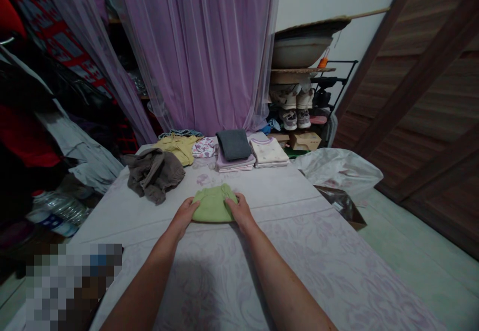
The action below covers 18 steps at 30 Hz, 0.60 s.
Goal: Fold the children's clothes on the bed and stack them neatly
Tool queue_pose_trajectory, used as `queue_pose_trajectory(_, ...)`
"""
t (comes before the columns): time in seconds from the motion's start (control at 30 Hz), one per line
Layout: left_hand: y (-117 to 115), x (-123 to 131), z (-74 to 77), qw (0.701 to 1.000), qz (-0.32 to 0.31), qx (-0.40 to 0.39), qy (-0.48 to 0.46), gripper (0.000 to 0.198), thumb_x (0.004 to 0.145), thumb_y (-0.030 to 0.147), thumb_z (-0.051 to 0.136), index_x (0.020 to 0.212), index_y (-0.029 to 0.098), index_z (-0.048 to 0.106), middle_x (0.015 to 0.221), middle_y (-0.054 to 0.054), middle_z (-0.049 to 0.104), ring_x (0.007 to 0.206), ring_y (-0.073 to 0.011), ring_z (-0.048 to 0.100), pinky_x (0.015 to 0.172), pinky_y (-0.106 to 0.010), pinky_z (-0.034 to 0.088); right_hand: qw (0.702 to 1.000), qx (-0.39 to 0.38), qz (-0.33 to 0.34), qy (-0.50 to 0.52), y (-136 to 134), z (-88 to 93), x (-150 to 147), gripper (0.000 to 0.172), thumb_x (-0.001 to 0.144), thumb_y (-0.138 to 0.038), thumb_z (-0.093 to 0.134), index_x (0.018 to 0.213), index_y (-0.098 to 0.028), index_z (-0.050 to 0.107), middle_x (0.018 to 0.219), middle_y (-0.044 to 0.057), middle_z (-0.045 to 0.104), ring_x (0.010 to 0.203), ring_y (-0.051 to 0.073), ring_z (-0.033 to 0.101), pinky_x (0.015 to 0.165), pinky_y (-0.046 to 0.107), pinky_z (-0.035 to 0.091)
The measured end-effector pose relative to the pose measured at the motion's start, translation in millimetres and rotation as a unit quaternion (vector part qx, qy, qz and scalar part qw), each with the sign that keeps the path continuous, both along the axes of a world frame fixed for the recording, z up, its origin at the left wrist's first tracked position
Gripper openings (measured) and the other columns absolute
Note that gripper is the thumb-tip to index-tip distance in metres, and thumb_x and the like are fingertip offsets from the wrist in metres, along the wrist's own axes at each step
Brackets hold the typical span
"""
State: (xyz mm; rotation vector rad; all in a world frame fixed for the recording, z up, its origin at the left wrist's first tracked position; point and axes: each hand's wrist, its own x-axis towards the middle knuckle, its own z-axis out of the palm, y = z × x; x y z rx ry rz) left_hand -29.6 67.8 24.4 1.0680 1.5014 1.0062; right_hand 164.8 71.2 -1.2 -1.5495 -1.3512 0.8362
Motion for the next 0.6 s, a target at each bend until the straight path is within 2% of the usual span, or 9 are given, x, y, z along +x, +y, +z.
queue_pose_trajectory(0.07, 0.9, 7.3, -2.0, 1.0, 0.014, 0.01, -0.006, 0.054, 0.075, 0.05, 0.066, 0.117, 0.017, 0.058, 0.108, -0.007, 0.071, 0.086, -0.0176, 0.068, 0.071, -0.026, 0.053, 1.0, -0.017, -0.016, 0.017, 4.0, -0.9, 4.9, 0.061, 0.079, -0.03, 0.056, 0.136, -0.012, 0.047, 0.106, 0.011, 0.071, 0.086, 0.019, 0.067, 0.072, 0.028, 0.051)
queue_pose_trajectory(0.13, 2.9, 19.1, -2.6, 1.0, 0.019, 0.024, -0.002, 0.058, 0.081, 0.039, 0.063, 0.133, 0.019, 0.049, 0.122, -0.009, 0.067, 0.094, -0.0173, 0.068, 0.077, -0.026, 0.054, 1.0, -0.025, -0.017, 0.006, 9.7, 4.1, 17.4, 0.073, 0.074, -0.023, 0.057, 0.144, -0.013, 0.039, 0.108, 0.01, 0.07, 0.085, 0.019, 0.067, 0.075, 0.029, 0.052)
queue_pose_trajectory(0.27, 16.7, 59.6, 2.1, 0.998, -0.04, 0.057, -0.002, 0.072, 0.086, 0.021, 0.053, 0.152, 0.023, 0.023, 0.135, -0.009, 0.06, 0.104, -0.0177, 0.067, 0.088, -0.031, 0.054, 0.999, 0.008, -0.026, -0.041, 27.4, 26.0, 63.4, 0.072, 0.071, -0.019, 0.057, 0.142, -0.019, 0.045, 0.1, 0.006, 0.07, 0.075, 0.018, 0.065, 0.074, 0.03, 0.052)
queue_pose_trajectory(0.3, 22.4, 72.8, 4.1, 0.995, -0.063, 0.074, 0.004, 0.071, 0.086, 0.019, 0.051, 0.152, 0.023, 0.024, 0.138, -0.009, 0.058, 0.107, -0.0178, 0.066, 0.09, -0.032, 0.054, 0.998, 0.024, -0.033, -0.049, 33.0, 32.0, 77.8, 0.07, 0.07, -0.02, 0.057, 0.14, -0.019, 0.047, 0.1, 0.006, 0.07, 0.077, 0.018, 0.065, 0.075, 0.03, 0.051)
queue_pose_trajectory(0.37, 34.9, 100.3, 8.1, 0.987, -0.105, 0.118, 0.032, 0.064, 0.086, 0.017, 0.049, 0.148, 0.023, 0.035, 0.141, -0.007, 0.055, 0.114, -0.0178, 0.062, 0.096, -0.032, 0.051, 0.996, 0.053, -0.045, -0.059, 44.3, 42.2, 108.5, 0.067, 0.07, -0.021, 0.059, 0.137, -0.02, 0.051, 0.102, 0.006, 0.07, 0.082, 0.019, 0.065, 0.078, 0.031, 0.051)
queue_pose_trajectory(0.47, 49.5, 133.9, 9.4, 0.967, -0.162, 0.17, 0.098, 0.054, 0.086, 0.016, 0.049, 0.139, 0.022, 0.049, 0.139, -0.006, 0.057, 0.119, -0.0177, 0.059, 0.101, -0.032, 0.048, 0.993, 0.075, -0.069, -0.062, 58.9, 48.0, 156.3, 0.067, 0.069, -0.022, 0.061, 0.135, -0.019, 0.053, 0.105, 0.007, 0.069, 0.087, 0.02, 0.064, 0.081, 0.033, 0.05)
queue_pose_trajectory(0.53, 52.2, 143.1, 4.7, 0.948, -0.188, 0.201, 0.16, 0.049, 0.085, 0.017, 0.051, 0.134, 0.021, 0.055, 0.135, -0.007, 0.06, 0.117, -0.0184, 0.06, 0.101, -0.034, 0.048, 0.991, 0.068, -0.093, -0.069, 64.9, 43.2, 187.7, 0.067, 0.068, -0.023, 0.064, 0.135, -0.018, 0.053, 0.103, 0.007, 0.069, 0.086, 0.02, 0.064, 0.081, 0.034, 0.05)
queue_pose_trajectory(0.6, 49.3, 139.8, -4.5, 0.919, -0.197, 0.24, 0.242, 0.044, 0.083, 0.016, 0.054, 0.127, 0.02, 0.061, 0.132, -0.009, 0.061, 0.117, -0.0202, 0.06, 0.104, -0.037, 0.046, 0.989, 0.02, -0.127, -0.074, 67.4, 32.3, 216.1, 0.068, 0.067, -0.025, 0.068, 0.133, -0.016, 0.055, 0.098, 0.007, 0.069, 0.082, 0.02, 0.064, 0.079, 0.034, 0.051)
